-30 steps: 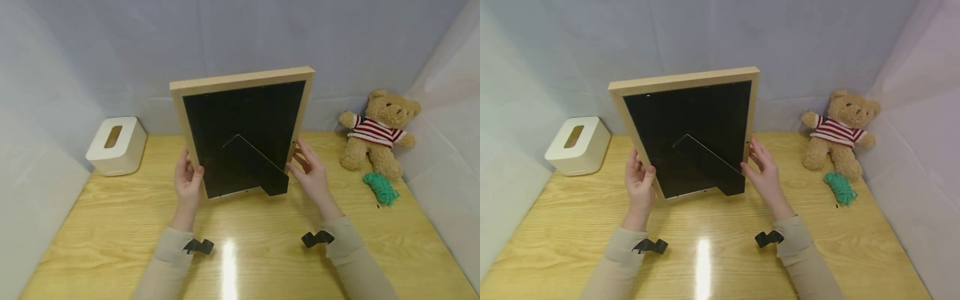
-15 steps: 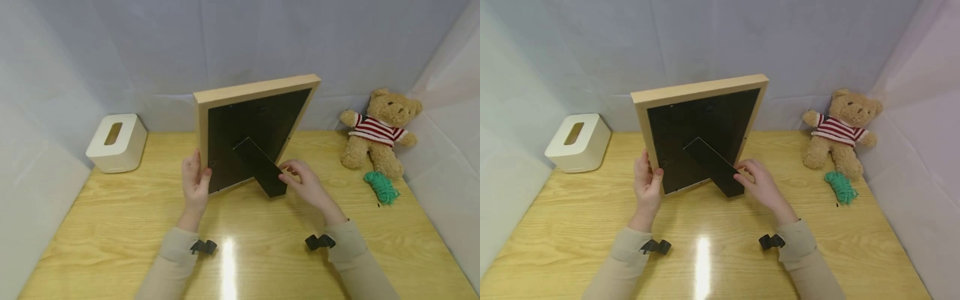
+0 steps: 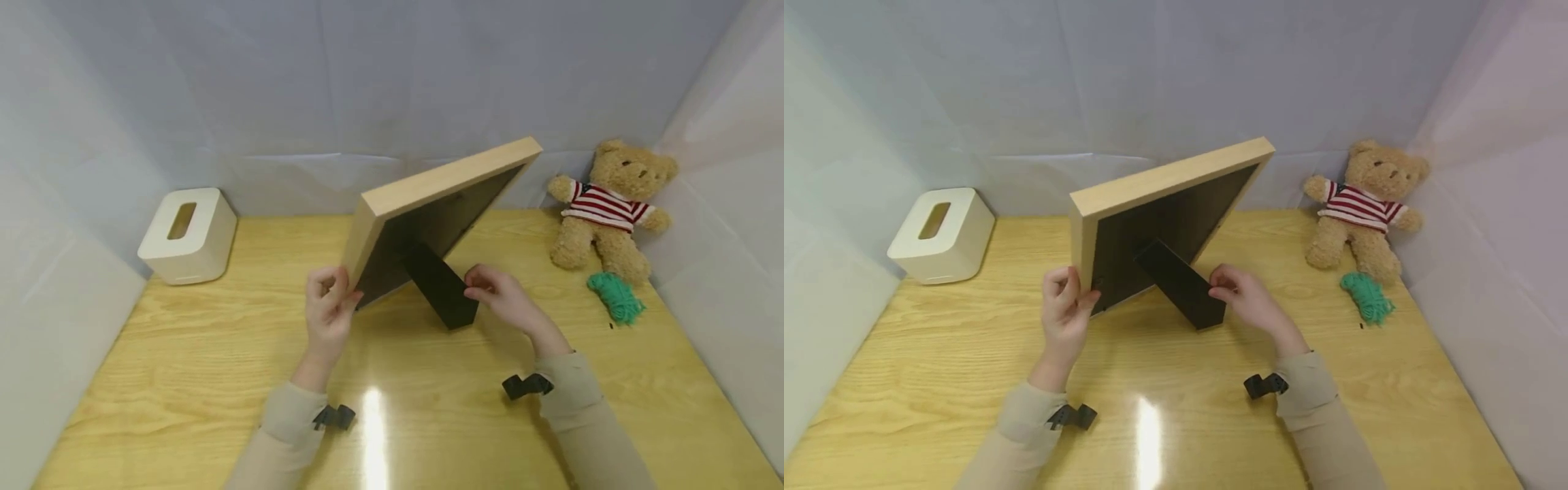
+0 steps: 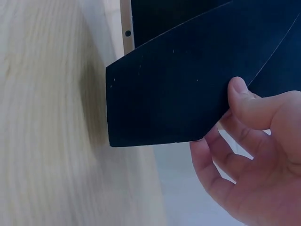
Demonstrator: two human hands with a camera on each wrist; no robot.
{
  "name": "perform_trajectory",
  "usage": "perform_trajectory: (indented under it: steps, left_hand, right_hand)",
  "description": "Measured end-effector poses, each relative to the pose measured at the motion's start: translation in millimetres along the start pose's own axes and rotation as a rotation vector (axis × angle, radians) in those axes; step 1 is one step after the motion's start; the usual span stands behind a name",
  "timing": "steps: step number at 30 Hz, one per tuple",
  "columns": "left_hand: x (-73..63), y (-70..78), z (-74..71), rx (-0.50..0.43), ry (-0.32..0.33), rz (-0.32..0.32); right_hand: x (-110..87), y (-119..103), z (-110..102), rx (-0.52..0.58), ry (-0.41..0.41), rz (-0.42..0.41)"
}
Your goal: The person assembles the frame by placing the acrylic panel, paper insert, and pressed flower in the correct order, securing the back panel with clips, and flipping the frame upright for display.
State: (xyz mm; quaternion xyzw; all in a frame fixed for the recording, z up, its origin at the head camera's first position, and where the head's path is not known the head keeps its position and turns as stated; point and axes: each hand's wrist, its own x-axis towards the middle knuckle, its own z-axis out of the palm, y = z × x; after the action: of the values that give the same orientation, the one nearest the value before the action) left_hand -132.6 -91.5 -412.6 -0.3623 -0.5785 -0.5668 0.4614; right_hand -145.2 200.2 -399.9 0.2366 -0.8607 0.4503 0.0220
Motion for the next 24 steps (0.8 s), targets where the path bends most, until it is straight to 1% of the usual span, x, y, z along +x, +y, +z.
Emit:
perform_trajectory:
  steps: [2,6,8,10,14,16,17,18,19,20,21,22,24]
  left_hand:
    - [-2.1,5.2,1.0,-0.057,-0.002,-0.040]
    - [-7.1,14.5,2.0,-0.210,-0.003,-0.134]
    - [-10.1,17.1,1.4,-0.259,0.002,-0.179]
    - [-13.4,18.8,0.7,-0.282,0.008,-0.226]
    - [-18.2,22.9,-0.5,-0.284,0.017,-0.318]
    - [-19.7,24.4,-0.9,-0.275,0.021,-0.342]
    - [-20.5,25.3,-0.9,-0.271,0.027,-0.349]
    - [-21.2,26.3,-0.8,-0.264,0.032,-0.355]
    - [-21.9,27.2,-0.5,-0.261,0.037,-0.360]
    - [-22.9,27.7,-0.5,-0.260,0.041,-0.363]
    - [-24.0,28.1,-0.2,-0.251,0.046,-0.370]
    - [-25.0,28.7,0.2,-0.251,0.049,-0.380]
    - [-26.0,30.3,1.3,-0.250,0.055,-0.394]
  right_hand:
    - [-2.9,1,-1,-0.014,-0.015,0.007]
    - [-11.3,5,-4,-0.026,-0.030,0.014]
    - [-14.8,7,-6,-0.034,-0.029,0.016]
    - [-17.1,10,-7,-0.035,-0.034,0.022]
    - [-20.9,14,-10,-0.028,-0.068,0.056]
    - [-22.6,12,-12,-0.016,-0.060,0.067]
    - [-23.4,6,-14,-0.006,-0.039,0.070]
    - [-24.2,-2,-16,0.012,0.001,0.057]
    - [-24.8,-11,-19,0.047,0.062,0.034]
    - [-25.1,-22,-21,0.093,0.142,0.003]
    - [-24.9,-34,-24,0.134,0.227,-0.047]
    - [-24.0,-45,-28,0.168,0.315,-0.114]
    - [-21.4,-68,-35,0.202,0.462,-0.240]
